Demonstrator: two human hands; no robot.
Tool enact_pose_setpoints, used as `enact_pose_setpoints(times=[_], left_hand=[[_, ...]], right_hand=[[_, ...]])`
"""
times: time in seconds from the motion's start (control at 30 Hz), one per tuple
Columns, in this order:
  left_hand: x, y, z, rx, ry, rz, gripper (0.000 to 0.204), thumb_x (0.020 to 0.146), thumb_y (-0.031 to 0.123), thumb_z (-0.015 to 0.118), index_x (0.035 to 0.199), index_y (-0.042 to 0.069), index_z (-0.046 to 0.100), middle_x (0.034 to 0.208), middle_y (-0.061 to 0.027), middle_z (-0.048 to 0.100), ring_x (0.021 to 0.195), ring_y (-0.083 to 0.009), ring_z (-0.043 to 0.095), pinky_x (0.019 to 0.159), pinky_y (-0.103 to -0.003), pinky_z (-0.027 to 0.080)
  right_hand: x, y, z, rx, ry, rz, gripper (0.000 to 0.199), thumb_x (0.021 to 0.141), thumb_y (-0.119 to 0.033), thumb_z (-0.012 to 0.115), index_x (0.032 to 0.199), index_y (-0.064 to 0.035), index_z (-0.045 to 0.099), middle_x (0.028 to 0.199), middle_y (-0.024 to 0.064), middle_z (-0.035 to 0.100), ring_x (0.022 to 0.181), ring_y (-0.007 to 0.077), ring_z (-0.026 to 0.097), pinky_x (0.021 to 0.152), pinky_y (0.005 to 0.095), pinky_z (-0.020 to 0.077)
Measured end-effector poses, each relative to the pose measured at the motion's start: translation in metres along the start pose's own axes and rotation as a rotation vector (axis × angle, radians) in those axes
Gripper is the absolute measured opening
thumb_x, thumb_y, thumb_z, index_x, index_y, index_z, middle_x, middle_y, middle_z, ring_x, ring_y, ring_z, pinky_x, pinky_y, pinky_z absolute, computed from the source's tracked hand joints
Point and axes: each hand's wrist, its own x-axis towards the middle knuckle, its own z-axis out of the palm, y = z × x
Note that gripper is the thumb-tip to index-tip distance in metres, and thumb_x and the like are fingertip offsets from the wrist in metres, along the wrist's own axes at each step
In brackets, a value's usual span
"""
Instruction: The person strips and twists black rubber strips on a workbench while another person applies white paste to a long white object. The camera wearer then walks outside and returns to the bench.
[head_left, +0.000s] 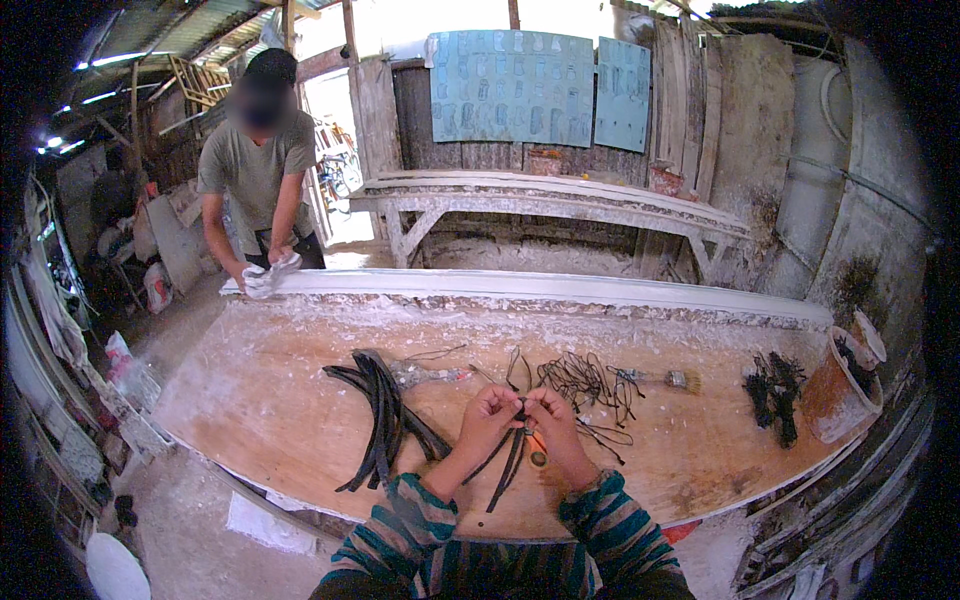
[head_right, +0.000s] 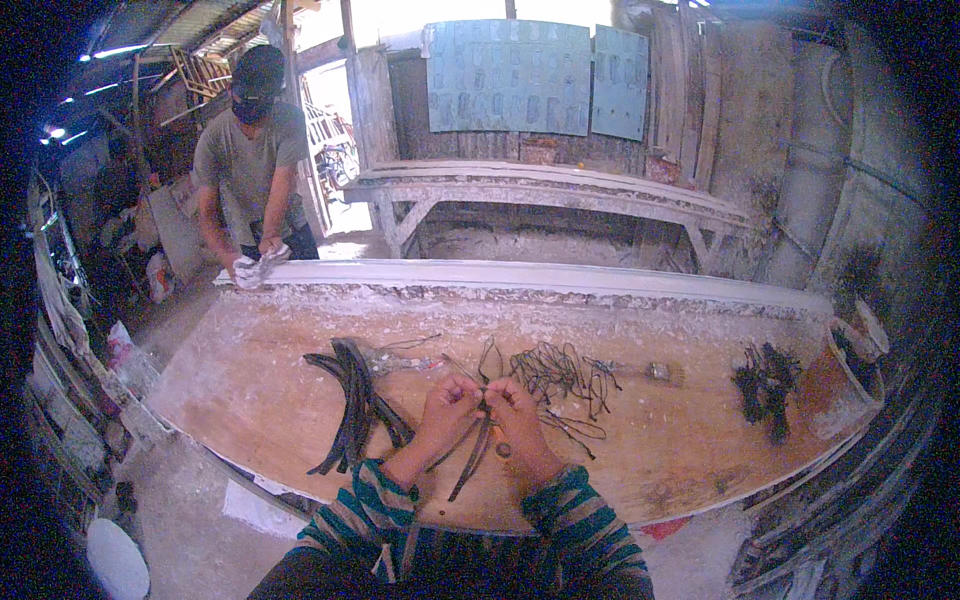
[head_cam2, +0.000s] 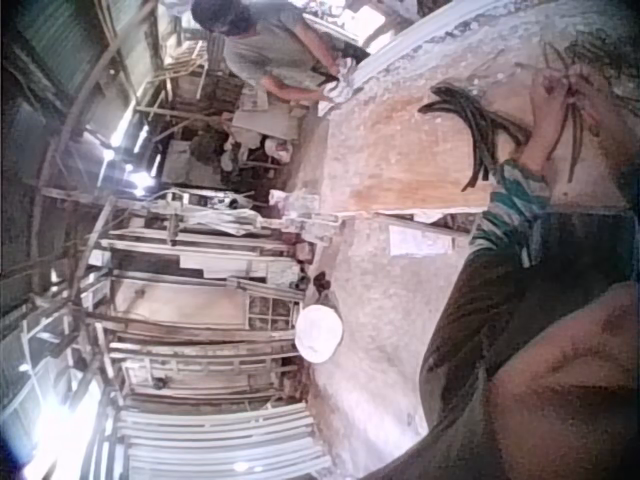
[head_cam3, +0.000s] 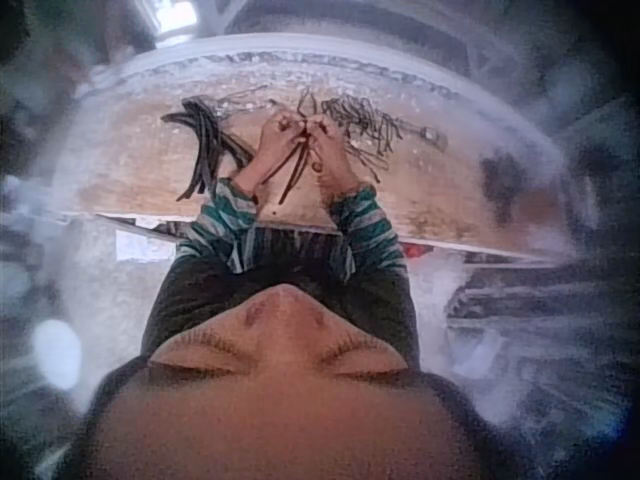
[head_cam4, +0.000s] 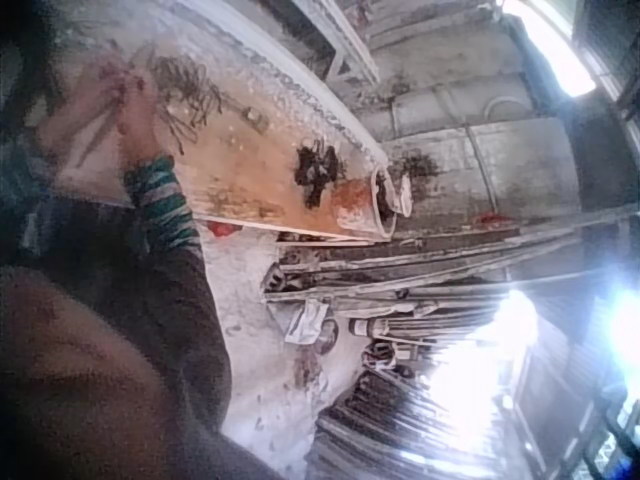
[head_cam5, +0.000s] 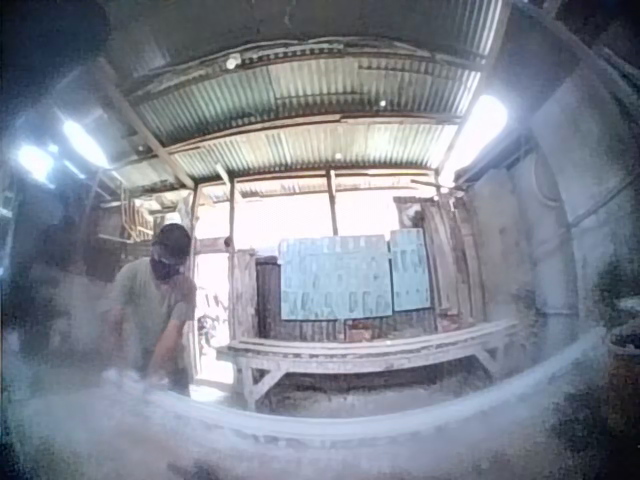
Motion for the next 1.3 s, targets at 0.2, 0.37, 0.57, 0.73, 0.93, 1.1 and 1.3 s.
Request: enact_pose_setpoints(times=[0.2, 0.37, 0.57, 0.73, 0.93, 1.1, 1.3], left_hand=[[0.000, 0.002, -0.001, -0.109, -0.045, -0.046, 0.003, 0.084, 0.005, 0.054, 0.086, 0.005, 0.053, 0.080, -0.0022, 0.058, 0.070, -0.0089, 0.056, 0.058, -0.020, 0.047], [-0.003, 0.009, -0.001, -0.031, -0.089, -0.024, 0.003, 0.084, 0.006, 0.054, 0.086, 0.004, 0.055, 0.079, -0.0021, 0.058, 0.070, -0.0093, 0.056, 0.059, -0.021, 0.047], [0.000, -0.005, -0.005, 0.227, -0.001, 0.097, 0.014, 0.085, 0.014, 0.057, 0.093, 0.004, 0.055, 0.081, -0.0008, 0.057, 0.073, -0.0078, 0.053, 0.062, -0.020, 0.045], [0.000, -0.007, -0.006, 0.415, 0.104, 0.319, 0.010, 0.082, 0.008, 0.058, 0.089, 0.002, 0.058, 0.080, -0.0031, 0.056, 0.073, -0.0105, 0.053, 0.067, -0.023, 0.043], [0.000, 0.001, -0.003, 0.469, 0.148, 0.333, 0.010, 0.079, 0.005, 0.060, 0.088, 0.001, 0.061, 0.080, -0.0048, 0.056, 0.074, -0.0115, 0.053, 0.066, -0.024, 0.042], [-0.001, 0.003, -0.003, 0.439, 0.120, 0.318, 0.012, 0.079, 0.008, 0.062, 0.089, 0.002, 0.061, 0.080, -0.0037, 0.057, 0.075, -0.0107, 0.053, 0.067, -0.024, 0.042], [-0.004, -0.003, -0.006, 0.354, 0.056, 0.229, 0.014, 0.080, 0.011, 0.063, 0.092, 0.003, 0.062, 0.079, -0.0010, 0.057, 0.074, -0.0090, 0.053, 0.066, -0.022, 0.042]], right_hand=[[0.000, 0.000, -0.007, 0.169, -0.038, 0.129, 0.004, 0.086, -0.008, 0.048, 0.086, -0.0058, 0.052, 0.074, -0.0012, 0.051, 0.060, 0.0058, 0.045, 0.055, 0.0188, 0.0381], [0.003, 0.002, -0.008, 0.198, -0.099, 0.133, 0.005, 0.086, -0.008, 0.048, 0.088, -0.0056, 0.052, 0.075, -0.0005, 0.051, 0.063, 0.0061, 0.046, 0.057, 0.0192, 0.0390], [0.004, 0.003, -0.010, 0.033, -0.091, 0.069, 0.007, 0.087, -0.013, 0.051, 0.089, -0.0060, 0.054, 0.075, -0.0027, 0.051, 0.064, 0.0050, 0.046, 0.058, 0.0189, 0.0380], [0.000, -0.004, 0.000, -0.072, -0.049, 0.003, 0.011, 0.086, -0.015, 0.055, 0.089, -0.0053, 0.058, 0.075, -0.0038, 0.055, 0.065, 0.0036, 0.046, 0.059, 0.0180, 0.0369], [0.004, 0.005, -0.005, -0.185, -0.016, -0.082, 0.014, 0.085, -0.014, 0.056, 0.093, -0.0030, 0.059, 0.079, -0.0026, 0.059, 0.067, 0.0036, 0.048, 0.061, 0.0179, 0.0376], [0.008, 0.013, -0.011, -0.176, -0.008, -0.090, 0.009, 0.084, -0.007, 0.056, 0.091, -0.0018, 0.059, 0.080, -0.0012, 0.059, 0.072, 0.0065, 0.052, 0.066, 0.0203, 0.0414], [0.000, 0.009, -0.011, -0.225, -0.011, -0.061, 0.006, 0.083, -0.004, 0.056, 0.088, -0.0011, 0.058, 0.080, 0.0002, 0.058, 0.075, 0.0074, 0.053, 0.069, 0.0212, 0.0424]])
